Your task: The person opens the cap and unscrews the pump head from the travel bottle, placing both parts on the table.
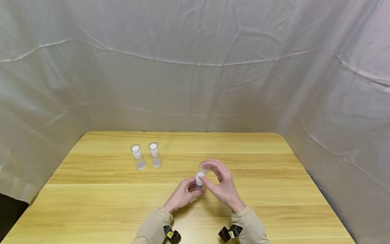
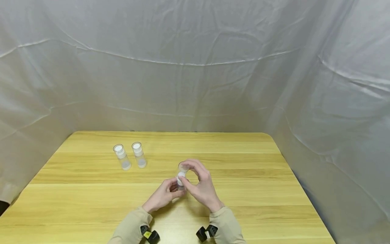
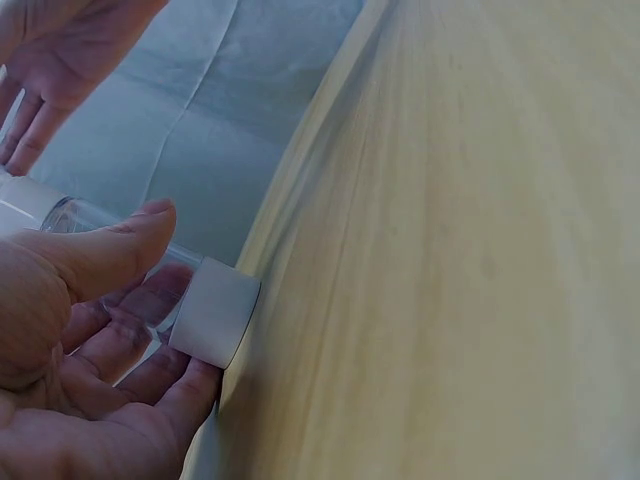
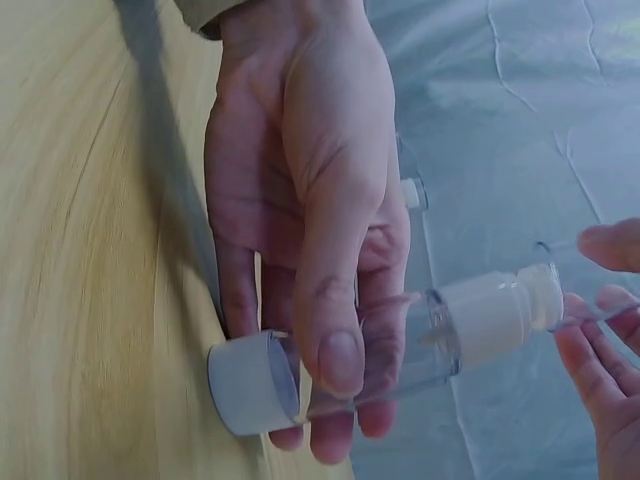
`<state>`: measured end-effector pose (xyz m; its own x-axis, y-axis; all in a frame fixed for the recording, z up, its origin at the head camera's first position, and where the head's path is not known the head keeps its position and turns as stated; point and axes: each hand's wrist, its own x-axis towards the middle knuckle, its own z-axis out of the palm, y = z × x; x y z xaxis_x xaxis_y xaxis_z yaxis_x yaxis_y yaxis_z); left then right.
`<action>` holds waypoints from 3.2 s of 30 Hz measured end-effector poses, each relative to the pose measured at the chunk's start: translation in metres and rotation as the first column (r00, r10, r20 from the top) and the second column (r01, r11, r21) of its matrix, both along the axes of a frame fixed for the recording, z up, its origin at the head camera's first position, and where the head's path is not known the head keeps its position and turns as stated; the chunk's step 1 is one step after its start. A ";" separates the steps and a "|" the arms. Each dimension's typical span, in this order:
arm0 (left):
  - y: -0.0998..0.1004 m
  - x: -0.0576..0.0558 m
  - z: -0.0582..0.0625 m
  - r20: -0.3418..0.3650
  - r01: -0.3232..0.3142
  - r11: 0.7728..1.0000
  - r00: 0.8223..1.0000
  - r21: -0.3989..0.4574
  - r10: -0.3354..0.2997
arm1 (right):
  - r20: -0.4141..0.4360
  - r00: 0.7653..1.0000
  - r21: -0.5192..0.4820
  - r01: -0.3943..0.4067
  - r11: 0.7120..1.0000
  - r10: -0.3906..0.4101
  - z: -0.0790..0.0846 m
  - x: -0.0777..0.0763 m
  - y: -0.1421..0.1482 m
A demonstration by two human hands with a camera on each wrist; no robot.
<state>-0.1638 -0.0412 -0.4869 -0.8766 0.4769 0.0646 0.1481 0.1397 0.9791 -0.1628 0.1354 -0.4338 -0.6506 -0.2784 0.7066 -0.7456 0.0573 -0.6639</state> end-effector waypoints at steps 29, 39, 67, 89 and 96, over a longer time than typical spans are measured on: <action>0.002 0.000 0.002 -0.002 0.004 1.000 1.000 0.020 -0.003 | -0.049 0.871 -0.196 0.471 0.860 -0.488 -0.005 -0.020 0.028; 0.002 0.001 0.002 -0.005 0.005 1.000 1.000 0.027 -0.005 | 0.053 0.781 -0.019 0.624 0.781 -0.622 -0.016 -0.027 0.053; 0.004 0.001 0.002 0.000 -0.002 1.000 1.000 0.013 0.002 | 0.308 0.599 0.526 0.540 0.656 -0.740 -0.033 -0.033 0.088; 0.003 0.001 0.002 0.001 0.008 1.000 1.000 0.019 -0.008 | 0.284 0.571 0.563 0.551 0.616 -0.770 -0.040 -0.035 0.094; 0.003 0.001 0.002 -0.008 0.009 1.000 1.000 0.017 -0.009 | 0.264 0.560 0.558 0.576 0.598 -0.785 -0.041 -0.035 0.094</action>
<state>-0.1626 -0.0383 -0.4853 -0.8716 0.4836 0.0800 0.1571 0.1211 0.9801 -0.1982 0.2298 -0.4751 -0.9456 0.2307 0.2293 0.0106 0.7265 -0.6871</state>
